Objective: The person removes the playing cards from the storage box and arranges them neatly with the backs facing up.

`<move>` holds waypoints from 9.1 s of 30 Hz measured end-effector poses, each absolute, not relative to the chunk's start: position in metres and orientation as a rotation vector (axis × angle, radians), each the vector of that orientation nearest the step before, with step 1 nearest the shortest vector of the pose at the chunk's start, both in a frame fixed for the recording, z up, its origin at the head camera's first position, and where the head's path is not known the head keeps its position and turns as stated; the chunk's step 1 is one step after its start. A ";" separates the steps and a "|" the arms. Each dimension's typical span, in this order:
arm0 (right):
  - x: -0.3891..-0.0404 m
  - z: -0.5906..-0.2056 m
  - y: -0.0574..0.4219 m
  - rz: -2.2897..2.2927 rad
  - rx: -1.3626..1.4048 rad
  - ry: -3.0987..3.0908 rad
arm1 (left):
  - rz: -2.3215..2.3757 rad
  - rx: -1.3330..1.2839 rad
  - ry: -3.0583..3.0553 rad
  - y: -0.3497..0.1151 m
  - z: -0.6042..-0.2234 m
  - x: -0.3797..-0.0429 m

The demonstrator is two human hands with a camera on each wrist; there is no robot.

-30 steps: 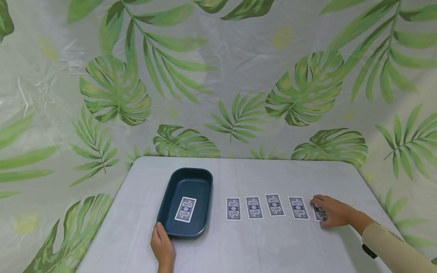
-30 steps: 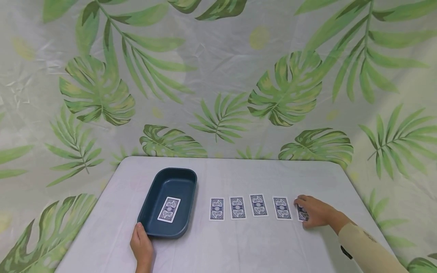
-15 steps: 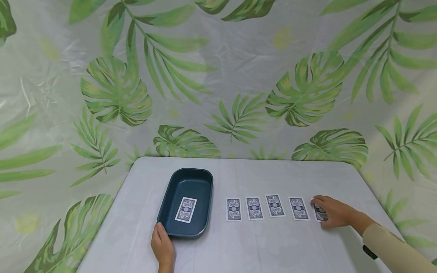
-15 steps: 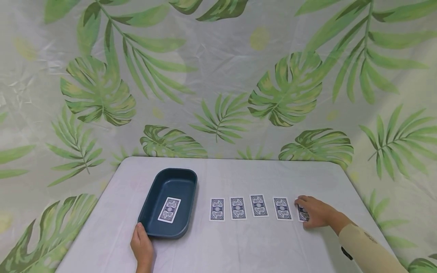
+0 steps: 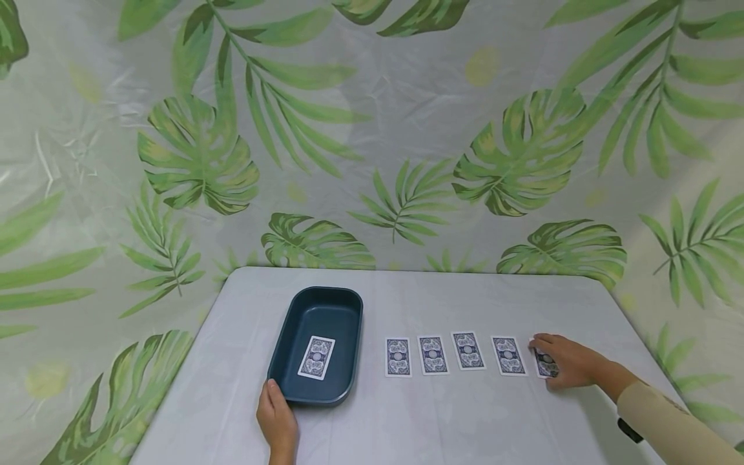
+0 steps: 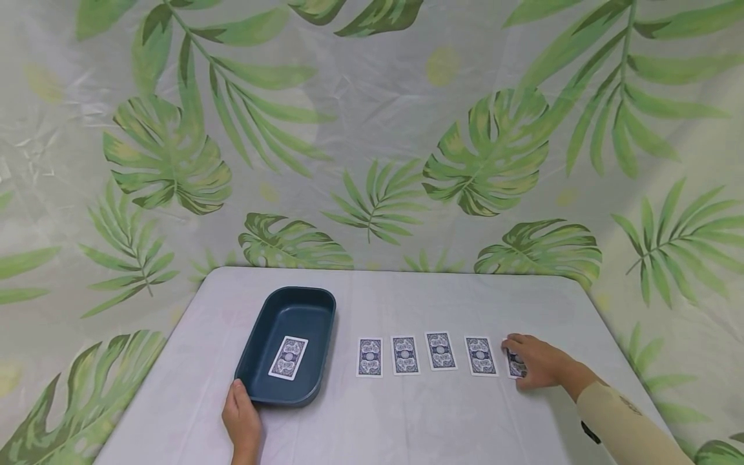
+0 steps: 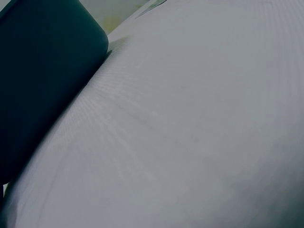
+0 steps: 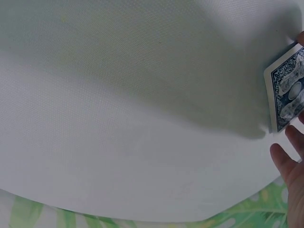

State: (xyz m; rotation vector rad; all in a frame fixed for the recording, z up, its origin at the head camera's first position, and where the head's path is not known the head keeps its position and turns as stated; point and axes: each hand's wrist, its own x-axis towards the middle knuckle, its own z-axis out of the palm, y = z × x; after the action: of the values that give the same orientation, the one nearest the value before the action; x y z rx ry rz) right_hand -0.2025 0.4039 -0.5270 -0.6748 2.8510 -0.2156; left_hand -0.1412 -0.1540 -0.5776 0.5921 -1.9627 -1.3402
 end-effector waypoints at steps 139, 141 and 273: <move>-0.247 -0.520 -0.060 -0.059 -0.935 2.743 | -1.292 0.543 -1.991 -0.157 -0.578 -0.144; -0.247 -0.519 -0.061 -0.041 -0.926 2.744 | -1.305 0.546 -1.991 -0.156 -0.578 -0.144; -0.178 -0.513 0.465 -0.336 -0.531 2.905 | -1.408 0.647 -2.006 -0.150 -0.571 -0.137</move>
State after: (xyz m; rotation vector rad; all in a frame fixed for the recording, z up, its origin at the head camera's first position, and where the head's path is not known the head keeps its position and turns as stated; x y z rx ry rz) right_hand -0.1783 0.4646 -0.5131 -0.5308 2.9046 -0.3361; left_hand -0.1370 -0.1499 -0.5709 0.6467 -2.0061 -1.4084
